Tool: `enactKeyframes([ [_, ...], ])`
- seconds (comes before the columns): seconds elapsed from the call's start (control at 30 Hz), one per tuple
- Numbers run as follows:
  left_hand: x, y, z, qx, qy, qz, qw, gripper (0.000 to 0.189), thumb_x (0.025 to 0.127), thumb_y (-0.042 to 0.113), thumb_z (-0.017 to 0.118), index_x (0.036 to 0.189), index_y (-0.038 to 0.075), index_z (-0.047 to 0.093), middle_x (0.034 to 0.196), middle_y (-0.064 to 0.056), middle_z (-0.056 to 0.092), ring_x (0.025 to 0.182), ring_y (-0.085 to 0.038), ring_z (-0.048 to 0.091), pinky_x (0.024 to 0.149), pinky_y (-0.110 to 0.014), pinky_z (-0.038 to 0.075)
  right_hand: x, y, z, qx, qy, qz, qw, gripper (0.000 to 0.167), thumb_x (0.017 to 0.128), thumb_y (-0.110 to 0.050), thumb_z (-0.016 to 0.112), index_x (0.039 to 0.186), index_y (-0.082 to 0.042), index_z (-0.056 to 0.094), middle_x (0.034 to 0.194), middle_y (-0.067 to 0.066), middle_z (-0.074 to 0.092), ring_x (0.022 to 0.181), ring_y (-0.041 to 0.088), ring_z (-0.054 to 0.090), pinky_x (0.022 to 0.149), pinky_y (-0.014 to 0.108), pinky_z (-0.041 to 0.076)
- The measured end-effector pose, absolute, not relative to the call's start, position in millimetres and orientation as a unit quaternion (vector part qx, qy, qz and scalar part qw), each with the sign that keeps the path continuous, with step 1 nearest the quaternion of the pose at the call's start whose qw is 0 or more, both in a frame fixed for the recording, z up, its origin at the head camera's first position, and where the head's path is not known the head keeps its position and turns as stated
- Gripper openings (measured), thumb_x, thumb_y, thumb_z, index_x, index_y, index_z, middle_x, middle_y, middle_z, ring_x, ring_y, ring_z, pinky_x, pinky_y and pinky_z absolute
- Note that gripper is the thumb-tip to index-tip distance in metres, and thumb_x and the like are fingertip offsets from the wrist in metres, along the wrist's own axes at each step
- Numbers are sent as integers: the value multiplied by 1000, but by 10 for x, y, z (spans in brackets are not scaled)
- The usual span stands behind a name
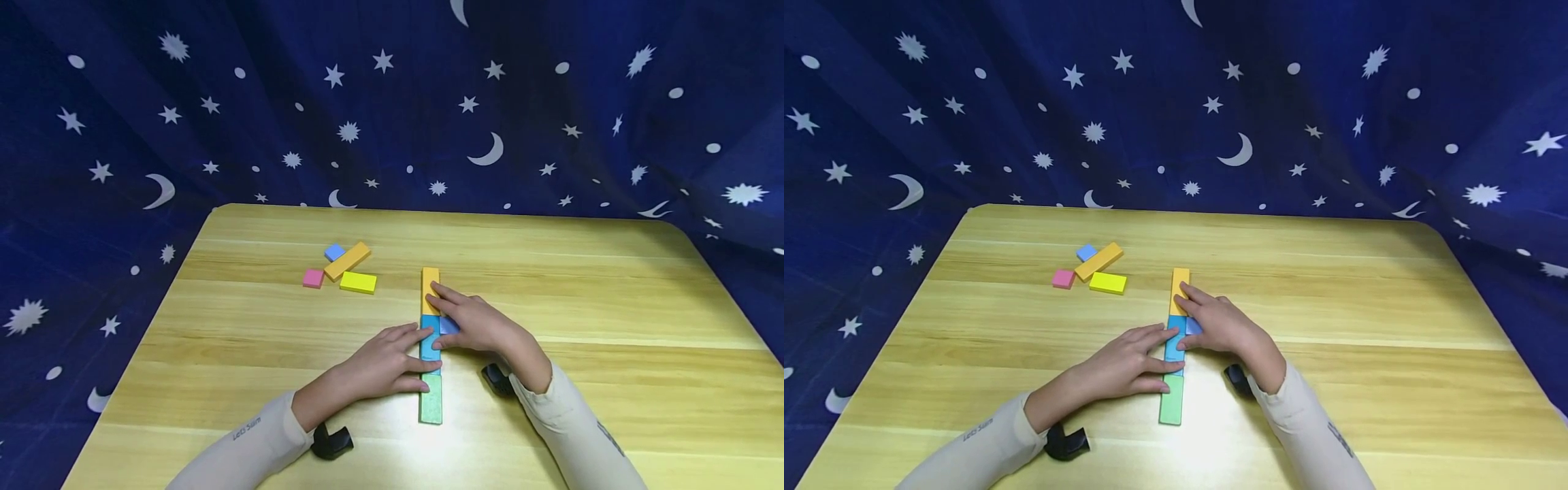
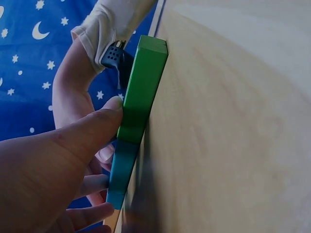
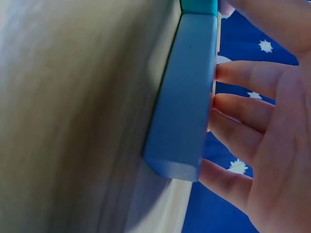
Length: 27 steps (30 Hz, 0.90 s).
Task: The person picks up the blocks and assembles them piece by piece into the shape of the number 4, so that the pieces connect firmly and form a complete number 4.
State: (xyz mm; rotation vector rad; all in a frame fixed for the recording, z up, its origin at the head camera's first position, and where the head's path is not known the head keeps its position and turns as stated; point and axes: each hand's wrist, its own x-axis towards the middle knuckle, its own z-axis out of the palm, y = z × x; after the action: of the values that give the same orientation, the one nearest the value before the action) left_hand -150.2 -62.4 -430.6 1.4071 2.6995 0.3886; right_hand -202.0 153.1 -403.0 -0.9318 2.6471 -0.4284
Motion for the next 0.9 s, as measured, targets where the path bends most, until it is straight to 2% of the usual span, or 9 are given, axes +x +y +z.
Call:
enactKeyframes([
  [0.47,-1516,-614,-4314,475,873,109,17,43,88,51,49,126,31,56,144,-10,37,132,-29,34,105,-40,33,-2015,1521,-4025,-323,923,-144,152,81,77,-46,66,140,-6,36,151,13,22,135,32,28,99,60,31],
  [0.9,-1524,-604,-4308,471,875,110,26,43,87,53,49,124,33,56,144,-8,38,133,-29,33,105,-41,33,-2003,1523,-4023,-323,923,-147,151,79,78,-43,66,140,-6,36,151,13,22,135,33,28,98,61,30],
])
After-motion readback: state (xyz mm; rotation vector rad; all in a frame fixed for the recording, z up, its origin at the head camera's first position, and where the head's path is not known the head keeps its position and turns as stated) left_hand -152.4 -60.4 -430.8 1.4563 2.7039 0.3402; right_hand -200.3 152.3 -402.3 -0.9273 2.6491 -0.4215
